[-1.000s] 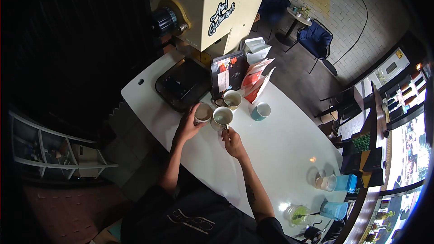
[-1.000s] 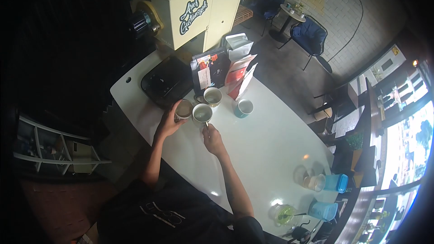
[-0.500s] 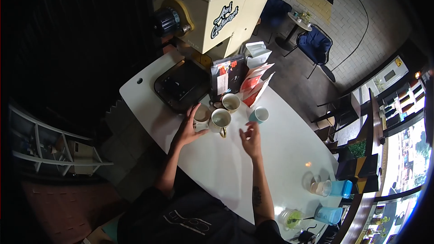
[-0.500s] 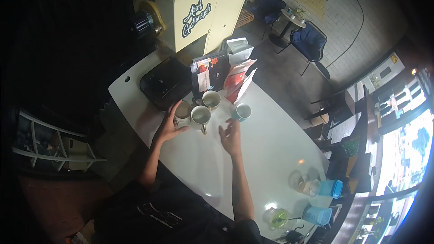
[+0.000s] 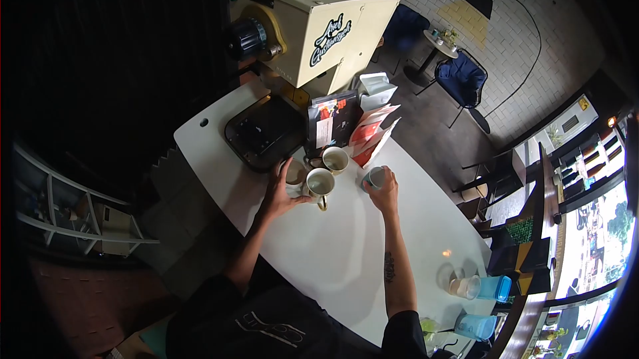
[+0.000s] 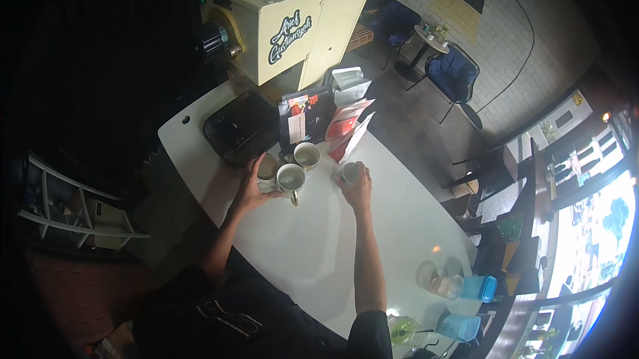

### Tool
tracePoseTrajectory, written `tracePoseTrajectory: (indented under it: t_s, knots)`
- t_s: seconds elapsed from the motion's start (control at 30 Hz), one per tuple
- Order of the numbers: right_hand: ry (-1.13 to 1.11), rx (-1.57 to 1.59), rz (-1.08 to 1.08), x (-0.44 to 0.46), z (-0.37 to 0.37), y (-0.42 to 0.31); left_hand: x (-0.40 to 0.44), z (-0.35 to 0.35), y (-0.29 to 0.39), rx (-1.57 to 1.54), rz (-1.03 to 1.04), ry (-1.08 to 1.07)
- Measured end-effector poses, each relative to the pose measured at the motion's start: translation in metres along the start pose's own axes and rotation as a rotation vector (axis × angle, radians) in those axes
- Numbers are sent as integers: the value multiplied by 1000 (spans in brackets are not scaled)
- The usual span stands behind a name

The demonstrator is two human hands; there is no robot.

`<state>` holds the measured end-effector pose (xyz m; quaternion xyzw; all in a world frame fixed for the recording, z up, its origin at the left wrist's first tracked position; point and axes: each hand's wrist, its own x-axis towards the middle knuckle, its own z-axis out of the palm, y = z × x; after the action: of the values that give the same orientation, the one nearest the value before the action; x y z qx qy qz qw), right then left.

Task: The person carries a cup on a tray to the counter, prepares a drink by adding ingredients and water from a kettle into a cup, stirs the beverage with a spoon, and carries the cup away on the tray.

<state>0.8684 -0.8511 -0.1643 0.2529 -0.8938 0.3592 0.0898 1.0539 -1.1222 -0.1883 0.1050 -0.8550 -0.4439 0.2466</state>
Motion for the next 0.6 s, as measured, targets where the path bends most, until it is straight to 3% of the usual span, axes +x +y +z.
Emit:
tracePoseTrajectory:
  t_s: [0.6]
  knots:
    - [-24,25,12,-62,-25,-16,14,6,-1,-40,83,-89]
